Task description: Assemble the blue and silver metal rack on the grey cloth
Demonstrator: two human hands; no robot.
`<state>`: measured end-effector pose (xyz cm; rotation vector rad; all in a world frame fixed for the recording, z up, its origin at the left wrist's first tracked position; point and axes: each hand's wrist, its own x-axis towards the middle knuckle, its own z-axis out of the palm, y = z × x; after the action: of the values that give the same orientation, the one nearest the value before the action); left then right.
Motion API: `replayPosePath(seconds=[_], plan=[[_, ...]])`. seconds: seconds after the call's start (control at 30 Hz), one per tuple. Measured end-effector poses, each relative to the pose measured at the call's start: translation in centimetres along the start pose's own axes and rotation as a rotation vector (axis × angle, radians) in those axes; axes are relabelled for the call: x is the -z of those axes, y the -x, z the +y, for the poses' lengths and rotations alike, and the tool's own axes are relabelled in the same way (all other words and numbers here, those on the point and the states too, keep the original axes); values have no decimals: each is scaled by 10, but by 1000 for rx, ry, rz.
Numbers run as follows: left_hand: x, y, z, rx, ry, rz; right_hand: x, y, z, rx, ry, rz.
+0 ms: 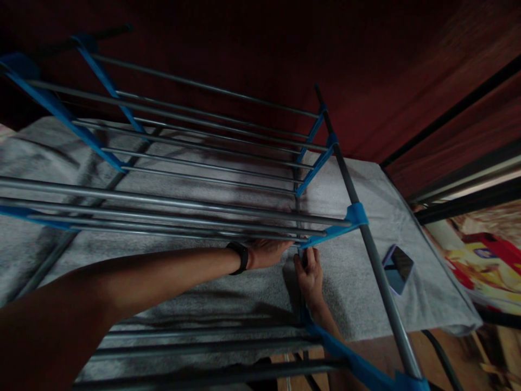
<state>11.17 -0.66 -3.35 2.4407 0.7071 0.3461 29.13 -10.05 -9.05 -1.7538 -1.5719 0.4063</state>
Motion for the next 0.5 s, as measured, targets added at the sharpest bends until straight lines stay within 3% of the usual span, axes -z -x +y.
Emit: replayPosePath(seconds=[0.2, 0.5], plan=[[0, 0, -1, -7, -16, -5, -1, 0, 0, 16, 32, 21], [1, 16, 7, 0, -236, -11, -2, 0, 2, 40, 26, 40]])
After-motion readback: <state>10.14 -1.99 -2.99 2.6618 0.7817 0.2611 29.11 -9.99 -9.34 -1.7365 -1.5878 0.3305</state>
